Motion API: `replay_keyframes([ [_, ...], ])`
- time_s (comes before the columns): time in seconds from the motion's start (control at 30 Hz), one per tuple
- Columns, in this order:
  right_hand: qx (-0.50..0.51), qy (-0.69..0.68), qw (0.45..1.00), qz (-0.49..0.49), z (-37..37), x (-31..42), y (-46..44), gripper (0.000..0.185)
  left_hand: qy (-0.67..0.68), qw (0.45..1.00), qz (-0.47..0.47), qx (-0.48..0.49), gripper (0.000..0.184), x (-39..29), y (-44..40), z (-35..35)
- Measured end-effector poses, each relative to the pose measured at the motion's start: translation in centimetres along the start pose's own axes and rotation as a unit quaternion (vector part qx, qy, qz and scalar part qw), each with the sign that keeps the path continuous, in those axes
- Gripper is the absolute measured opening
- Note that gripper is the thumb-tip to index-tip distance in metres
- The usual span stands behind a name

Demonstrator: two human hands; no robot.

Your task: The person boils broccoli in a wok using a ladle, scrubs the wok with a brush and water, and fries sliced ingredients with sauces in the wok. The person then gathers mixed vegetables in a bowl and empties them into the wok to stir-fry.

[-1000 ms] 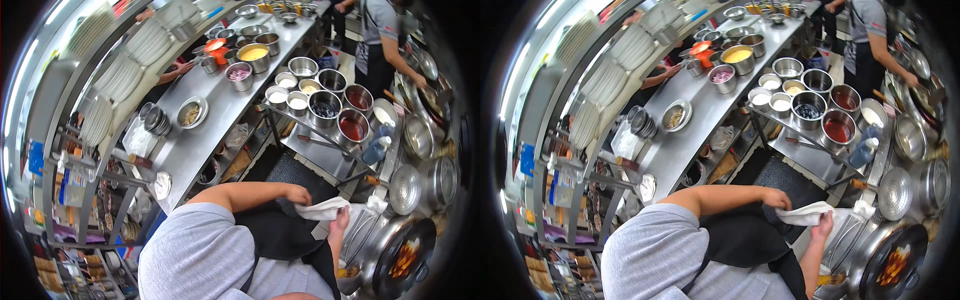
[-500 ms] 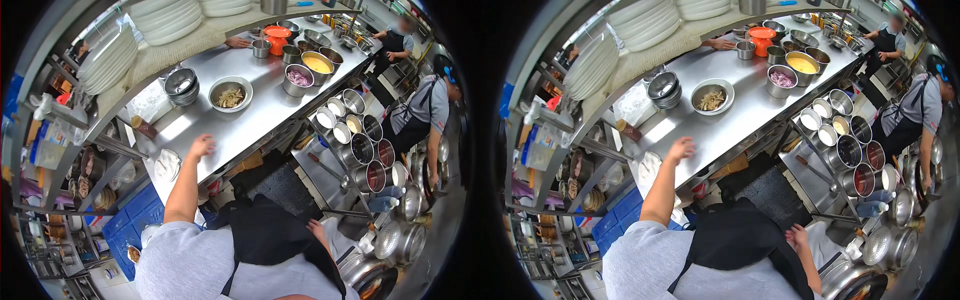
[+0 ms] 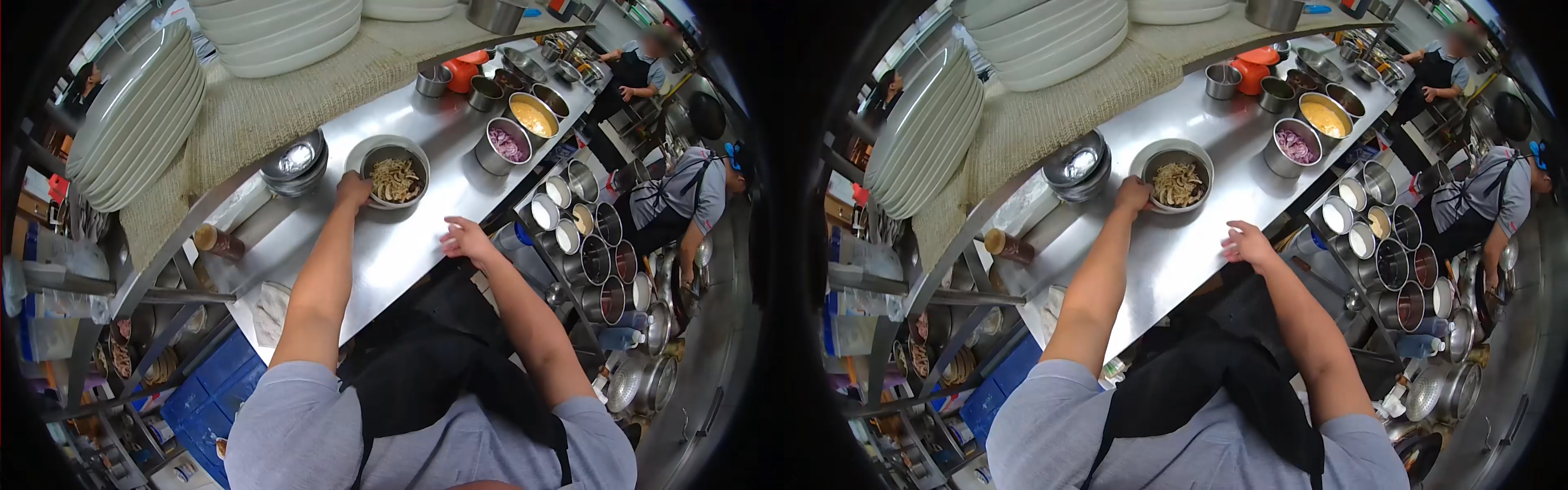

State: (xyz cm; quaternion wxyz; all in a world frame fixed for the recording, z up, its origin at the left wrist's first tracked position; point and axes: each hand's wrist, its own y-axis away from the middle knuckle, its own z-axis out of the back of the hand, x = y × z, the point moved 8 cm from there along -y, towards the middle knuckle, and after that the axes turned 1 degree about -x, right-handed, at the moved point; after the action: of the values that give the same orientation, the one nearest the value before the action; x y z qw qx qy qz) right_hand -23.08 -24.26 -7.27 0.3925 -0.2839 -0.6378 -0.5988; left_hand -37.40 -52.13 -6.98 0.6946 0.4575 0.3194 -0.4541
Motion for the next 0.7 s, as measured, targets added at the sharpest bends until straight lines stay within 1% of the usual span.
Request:
replay_keyframes([
  [0.03,-0.004,0.001,1.0,0.005,-0.6,1.3,-1.2,0.042,0.02,1.0,-0.005,0.011,0.028,-0.7,1.0,-0.3],
  [0.1,-0.047,-0.085,0.995,0.0,-0.9,3.4,-3.0,0.041,0.068,0.997,-0.027,0.04,0.026,-1.1,2.3,-0.9],
  [0.13,-0.053,-0.088,0.995,0.007,-0.9,4.8,-3.5,0.041,0.067,0.996,-0.036,0.045,0.026,-1.8,3.2,-0.7],
  [0.2,-0.034,-0.171,0.983,0.05,-1.4,7.7,-3.1,0.035,0.189,0.973,-0.077,0.107,0.025,-4.5,6.7,-0.5],
  [0.23,-0.082,-0.166,0.977,0.106,-1.0,10.2,-1.3,0.03,0.185,0.973,-0.077,0.114,0.025,-5.4,8.2,-0.4],
  [0.27,-0.04,-0.137,0.973,0.18,-0.3,11.6,-1.0,0.027,0.172,0.972,-0.127,0.097,0.027,-7.0,9.7,0.1],
  [0.3,-0.051,-0.09,0.961,0.258,0.6,12.4,-0.1,0.027,0.161,0.968,-0.177,0.077,0.029,-8.0,10.8,0.2],
  [0.33,-0.059,-0.042,0.94,0.334,1.0,13.3,1.3,0.027,0.159,0.969,-0.174,0.078,0.029,-7.7,11.0,-0.7],
  [0.4,-0.028,-0.083,0.974,0.21,2.4,9.1,0.6,0.028,0.161,0.977,-0.061,0.13,0.029,-5.1,11.7,-3.7],
  [0.43,-0.037,-0.126,0.983,0.131,2.6,6.8,0.8,0.028,0.138,0.978,0.004,0.156,0.032,-3.9,12.4,-4.7],
  [0.47,-0.02,-0.129,0.984,0.118,2.9,5.5,1.1,0.027,0.135,0.978,0.005,0.158,0.032,-4.0,13.0,-5.0],
  [0.53,-0.003,-0.19,0.978,0.087,2.8,3.7,1.9,0.026,0.211,0.959,0.044,0.185,0.03,-3.5,14.8,-5.9],
  [0.6,0.005,-0.211,0.976,0.061,2.8,2.6,2.6,0.026,0.193,0.96,0.062,0.192,0.032,-2.6,15.2,-6.2],
  [0.67,0.013,-0.231,0.972,0.039,3.2,2.0,3.2,0.025,0.195,0.957,0.045,0.211,0.029,-4.0,15.9,-6.5],
  [0.7,0.008,-0.218,0.974,0.064,3.8,2.4,3.5,0.024,0.144,0.973,-0.007,0.182,0.023,-4.9,15.7,-6.3],
])
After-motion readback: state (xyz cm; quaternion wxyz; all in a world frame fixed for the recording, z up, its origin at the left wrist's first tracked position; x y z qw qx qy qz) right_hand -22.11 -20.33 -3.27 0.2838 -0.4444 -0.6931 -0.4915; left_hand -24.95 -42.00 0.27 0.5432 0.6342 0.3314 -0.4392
